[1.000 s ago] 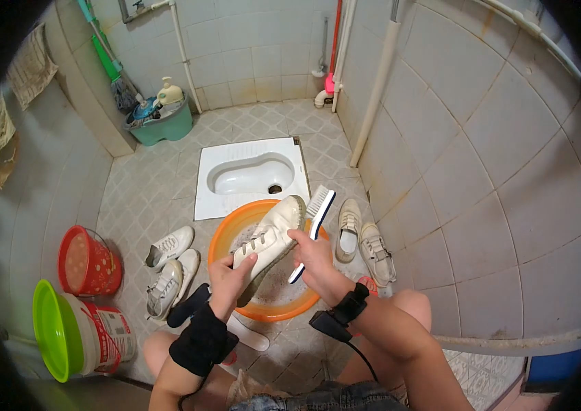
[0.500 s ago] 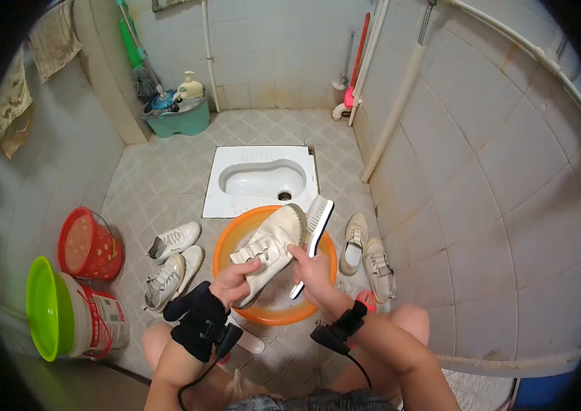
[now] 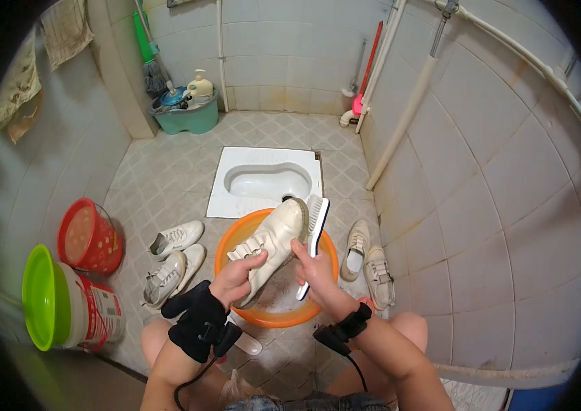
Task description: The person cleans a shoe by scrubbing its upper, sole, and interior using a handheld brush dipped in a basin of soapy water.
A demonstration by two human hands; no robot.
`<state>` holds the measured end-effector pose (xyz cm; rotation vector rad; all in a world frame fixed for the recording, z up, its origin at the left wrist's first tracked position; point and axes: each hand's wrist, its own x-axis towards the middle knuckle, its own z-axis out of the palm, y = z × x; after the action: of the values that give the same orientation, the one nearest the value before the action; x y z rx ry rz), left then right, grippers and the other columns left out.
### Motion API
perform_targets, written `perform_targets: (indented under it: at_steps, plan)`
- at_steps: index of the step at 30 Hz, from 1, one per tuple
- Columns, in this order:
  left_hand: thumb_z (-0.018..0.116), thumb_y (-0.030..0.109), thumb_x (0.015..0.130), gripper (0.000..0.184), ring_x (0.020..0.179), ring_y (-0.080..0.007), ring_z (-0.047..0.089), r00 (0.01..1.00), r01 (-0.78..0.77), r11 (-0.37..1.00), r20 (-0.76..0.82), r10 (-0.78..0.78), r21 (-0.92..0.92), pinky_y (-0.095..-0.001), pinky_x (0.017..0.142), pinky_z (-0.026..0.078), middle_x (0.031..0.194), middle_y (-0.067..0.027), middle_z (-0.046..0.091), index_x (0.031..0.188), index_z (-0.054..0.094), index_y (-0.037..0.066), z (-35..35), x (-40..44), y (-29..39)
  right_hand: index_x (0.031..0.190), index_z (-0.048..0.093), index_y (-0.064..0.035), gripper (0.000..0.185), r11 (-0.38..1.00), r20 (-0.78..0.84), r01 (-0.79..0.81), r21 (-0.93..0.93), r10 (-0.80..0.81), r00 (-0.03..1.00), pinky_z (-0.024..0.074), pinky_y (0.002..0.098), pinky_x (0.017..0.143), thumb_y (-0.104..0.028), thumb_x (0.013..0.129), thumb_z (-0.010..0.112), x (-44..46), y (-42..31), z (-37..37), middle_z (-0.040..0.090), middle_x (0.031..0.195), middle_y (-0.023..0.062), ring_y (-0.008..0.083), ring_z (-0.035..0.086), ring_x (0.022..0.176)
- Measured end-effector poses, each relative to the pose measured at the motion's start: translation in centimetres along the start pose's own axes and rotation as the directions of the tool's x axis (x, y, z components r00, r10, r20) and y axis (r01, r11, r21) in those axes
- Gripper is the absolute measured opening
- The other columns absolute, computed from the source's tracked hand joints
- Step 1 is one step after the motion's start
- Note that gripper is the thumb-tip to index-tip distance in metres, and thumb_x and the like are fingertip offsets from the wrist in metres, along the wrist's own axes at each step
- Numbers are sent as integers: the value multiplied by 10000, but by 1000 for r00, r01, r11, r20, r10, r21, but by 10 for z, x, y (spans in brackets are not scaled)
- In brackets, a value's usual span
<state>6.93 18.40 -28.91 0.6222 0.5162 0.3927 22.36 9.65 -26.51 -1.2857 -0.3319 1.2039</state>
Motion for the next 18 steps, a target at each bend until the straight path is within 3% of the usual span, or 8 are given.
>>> perform_targets:
  at_steps: [3, 4, 5, 6, 9, 10, 12, 18]
  plan:
    - [533, 159, 889, 370, 1031, -233, 573, 997, -39, 992, -78, 30, -122, -358, 917, 443, 1153, -104, 571, 1229, 463, 31, 0, 3, 8, 782, 516, -42, 339, 988, -163, -4, -154, -21, 986, 331, 298, 357, -367, 868, 556, 5, 0, -3, 541, 591, 60, 162, 408, 355]
    - [537, 149, 888, 372, 1038, -224, 564, 992, -57, 988, -121, 40, -141, -343, 910, 444, 1148, -97, 570, 1233, 460, 33, -4, 5, 9, 811, 513, -41, 335, 848, -153, 236, -475, -344, 927, 371, 347, 396, -368, 882, 521, 8, 8, -10, 563, 618, 103, 233, 462, 400]
    - [540, 139, 887, 375, 1044, -215, 556, 985, -77, 984, -166, 50, -160, -328, 902, 445, 1144, -90, 568, 1238, 458, 34, -8, 6, 11, 840, 511, -40, 335, 552, -34, 401, -731, -617, 786, 411, 397, 435, -369, 895, 487, 11, 16, -16, 585, 645, 145, 305, 515, 445]
    - [540, 139, 887, 375, 1044, -215, 556, 984, -83, 983, -167, 55, -163, -328, 902, 445, 1144, -90, 568, 1238, 458, 34, -10, 5, 15, 840, 511, -40, 335, 548, -28, 404, -732, -617, 787, 411, 397, 435, -369, 895, 487, 0, 13, -12, 585, 645, 145, 305, 515, 445]
    - [535, 125, 889, 357, 1022, -214, 565, 982, -66, 964, -191, 17, -256, -323, 878, 457, 1141, -93, 566, 1227, 464, 36, -9, 2, 23, 899, 471, -46, 314, 84, 315, 403, -912, -485, 816, 449, 475, 516, -358, 883, 503, -28, 9, -2, 584, 642, 179, 376, 588, 584]
    - [535, 125, 889, 357, 1022, -214, 565, 981, -64, 964, -192, 14, -257, -323, 878, 457, 1141, -93, 566, 1227, 464, 36, -5, 1, 19, 899, 471, -46, 314, 86, 314, 401, -912, -483, 817, 449, 475, 516, -358, 883, 503, -24, 12, -1, 584, 642, 179, 376, 588, 584]
    - [533, 179, 894, 351, 981, -233, 589, 956, -89, 993, -273, 109, 84, -357, 857, 481, 1122, -114, 579, 1209, 476, 36, 2, 0, 8, 865, 464, -41, 327, 122, 233, 333, -935, -496, 836, 448, 474, 497, -365, 888, 491, -16, 12, 0, 572, 597, 178, 379, 576, 544]
    - [546, 129, 881, 349, 958, -208, 593, 965, -65, 995, -249, 81, 74, -334, 819, 492, 1100, -94, 583, 1210, 474, 38, 8, 2, 5, 861, 483, -35, 348, 141, 165, 266, -954, -494, 853, 432, 477, 488, -382, 882, 497, -15, 9, 5, 567, 593, 197, 395, 567, 549]
